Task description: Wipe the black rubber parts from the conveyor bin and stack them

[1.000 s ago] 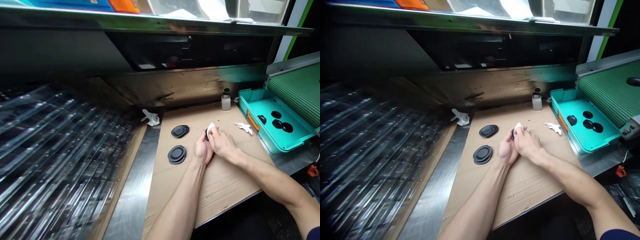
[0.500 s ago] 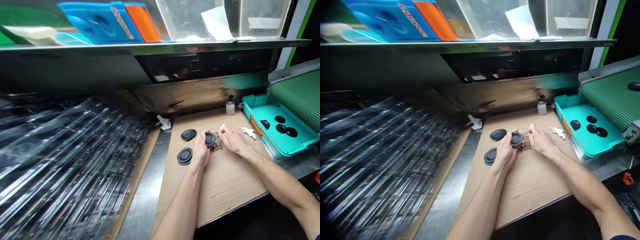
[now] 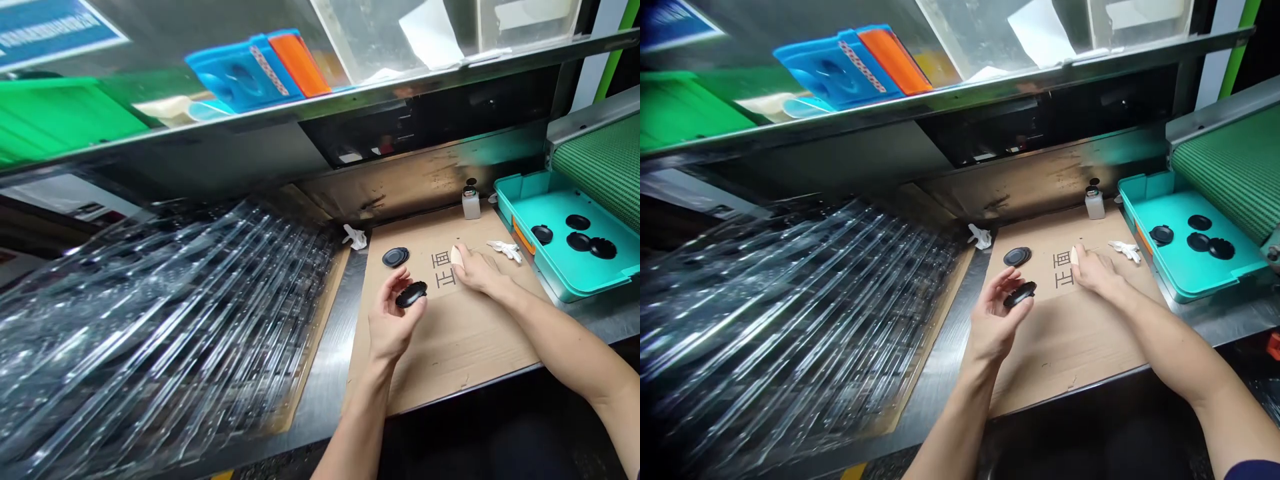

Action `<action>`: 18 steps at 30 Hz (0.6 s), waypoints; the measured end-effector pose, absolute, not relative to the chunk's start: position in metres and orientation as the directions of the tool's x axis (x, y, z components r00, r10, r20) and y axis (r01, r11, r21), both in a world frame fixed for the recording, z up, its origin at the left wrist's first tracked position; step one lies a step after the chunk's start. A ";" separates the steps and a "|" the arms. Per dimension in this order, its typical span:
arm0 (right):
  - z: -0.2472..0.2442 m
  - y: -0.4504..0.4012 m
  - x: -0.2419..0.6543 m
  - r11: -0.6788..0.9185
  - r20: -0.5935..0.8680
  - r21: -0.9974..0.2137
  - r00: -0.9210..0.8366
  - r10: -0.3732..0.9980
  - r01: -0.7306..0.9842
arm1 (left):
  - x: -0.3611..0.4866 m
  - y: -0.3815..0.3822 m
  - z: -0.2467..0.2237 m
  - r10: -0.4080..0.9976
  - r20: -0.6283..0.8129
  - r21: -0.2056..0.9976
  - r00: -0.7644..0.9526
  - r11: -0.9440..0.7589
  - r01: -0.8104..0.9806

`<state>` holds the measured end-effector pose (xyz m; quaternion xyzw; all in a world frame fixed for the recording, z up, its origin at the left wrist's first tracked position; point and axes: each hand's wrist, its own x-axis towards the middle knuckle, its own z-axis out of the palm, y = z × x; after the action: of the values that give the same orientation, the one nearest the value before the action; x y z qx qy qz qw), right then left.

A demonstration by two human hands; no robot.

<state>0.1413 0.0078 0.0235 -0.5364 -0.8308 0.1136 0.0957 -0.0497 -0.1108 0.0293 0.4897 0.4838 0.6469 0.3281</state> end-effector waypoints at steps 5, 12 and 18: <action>0.035 0.010 0.149 0.346 0.324 -0.166 -0.280 0.904 0.924 | -0.036 -0.127 0.023 0.587 0.800 0.551 -0.126 -0.633 0.544; 0.033 0.037 0.179 0.039 0.140 -0.129 -0.020 0.990 0.991 | -0.032 -0.123 0.029 0.495 0.866 0.423 -0.075 -0.643 0.638; 0.030 0.038 0.171 0.335 0.342 -0.262 -0.238 0.909 0.905 | -0.031 -0.123 0.025 0.591 0.786 0.573 -0.184 -0.582 0.577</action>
<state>0.1706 0.0382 0.0296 -0.5766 -0.7867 0.0049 0.2208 -0.0311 -0.1232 0.0254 0.6386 0.4572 0.6190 0.0053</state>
